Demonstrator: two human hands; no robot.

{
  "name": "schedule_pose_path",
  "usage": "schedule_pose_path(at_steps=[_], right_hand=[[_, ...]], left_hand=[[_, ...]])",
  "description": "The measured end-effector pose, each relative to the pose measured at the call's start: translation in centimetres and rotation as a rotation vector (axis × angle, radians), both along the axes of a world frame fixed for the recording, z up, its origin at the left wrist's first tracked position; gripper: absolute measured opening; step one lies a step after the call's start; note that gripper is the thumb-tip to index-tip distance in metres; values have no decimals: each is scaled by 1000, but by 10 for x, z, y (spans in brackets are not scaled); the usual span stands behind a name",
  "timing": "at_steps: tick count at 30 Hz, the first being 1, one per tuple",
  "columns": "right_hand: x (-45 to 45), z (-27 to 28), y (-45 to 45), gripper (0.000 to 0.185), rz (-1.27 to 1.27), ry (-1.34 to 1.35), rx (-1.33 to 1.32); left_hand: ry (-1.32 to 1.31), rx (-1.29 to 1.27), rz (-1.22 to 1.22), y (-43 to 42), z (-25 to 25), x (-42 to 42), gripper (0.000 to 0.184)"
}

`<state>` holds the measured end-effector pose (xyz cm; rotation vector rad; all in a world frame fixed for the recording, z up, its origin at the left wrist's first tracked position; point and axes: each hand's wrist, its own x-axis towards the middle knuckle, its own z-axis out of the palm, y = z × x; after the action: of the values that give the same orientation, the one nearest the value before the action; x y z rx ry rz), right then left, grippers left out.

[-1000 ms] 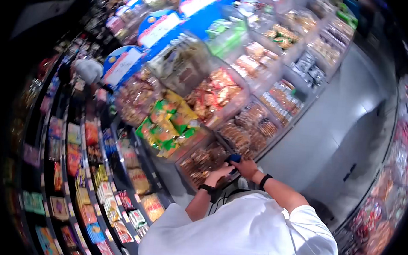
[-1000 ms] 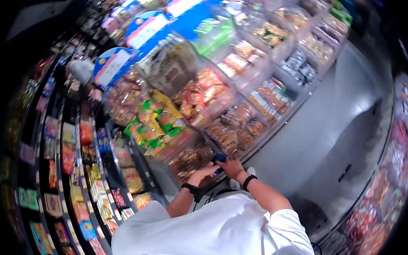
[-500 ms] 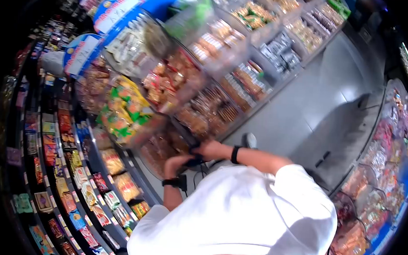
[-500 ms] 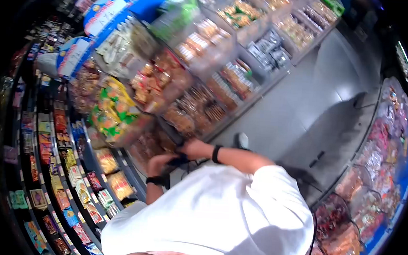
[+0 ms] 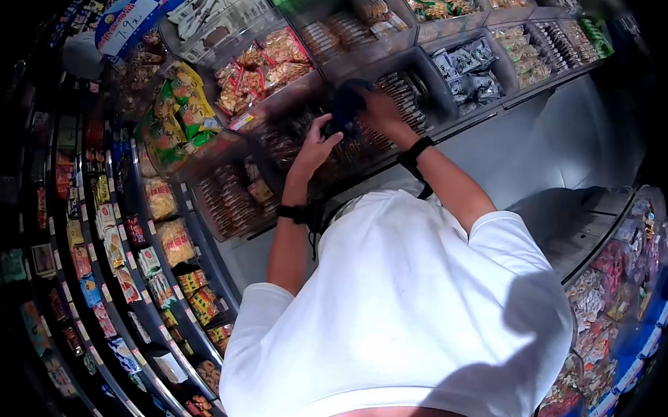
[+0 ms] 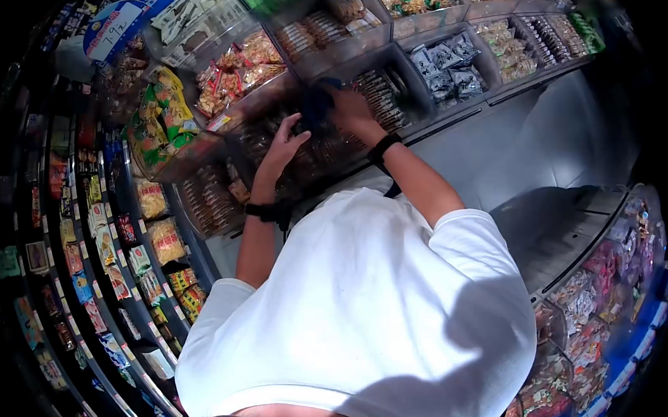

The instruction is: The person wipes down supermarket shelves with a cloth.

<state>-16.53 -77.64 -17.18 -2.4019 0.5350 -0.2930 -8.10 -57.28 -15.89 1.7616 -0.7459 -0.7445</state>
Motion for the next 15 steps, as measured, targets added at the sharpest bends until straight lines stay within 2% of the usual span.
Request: schedule_pose_path(at_steps=[2, 4, 6, 8, 9, 10, 11, 12, 14, 15], right_hand=[[26, -10, -7, 51, 71, -219, -38], [46, -26, -15, 48, 137, -158, 8], [59, -51, -19, 47, 240, -126, 98], [36, -65, -13, 51, 229, -389, 123], [17, -65, -10, 53, 244, -371, 71], [1, -56, -9, 55, 259, -351, 19], [-9, -52, -7, 55, 212, -13, 53], [-28, -50, -5, 56, 218, 46, -6], [-57, -88, -6, 57, 297, 118, -21], [-73, -103, -7, 49, 341, 53, -1]], left_hand=[[-12, 65, -11, -32, -1, -2, 68], [-47, 62, 80, -55, -48, 11, 72], [-64, 83, 111, -62, -57, 7, 75], [41, 167, 24, -53, -62, -4, 73], [64, 138, -25, -48, -66, -13, 73], [5, 217, -59, -41, -66, -20, 73], [-56, 294, -96, -36, -59, -28, 72], [-50, 355, -103, -33, -52, -40, 69], [-55, 365, -232, -20, -67, -54, 66], [-59, 420, -318, -13, -79, -60, 61]])
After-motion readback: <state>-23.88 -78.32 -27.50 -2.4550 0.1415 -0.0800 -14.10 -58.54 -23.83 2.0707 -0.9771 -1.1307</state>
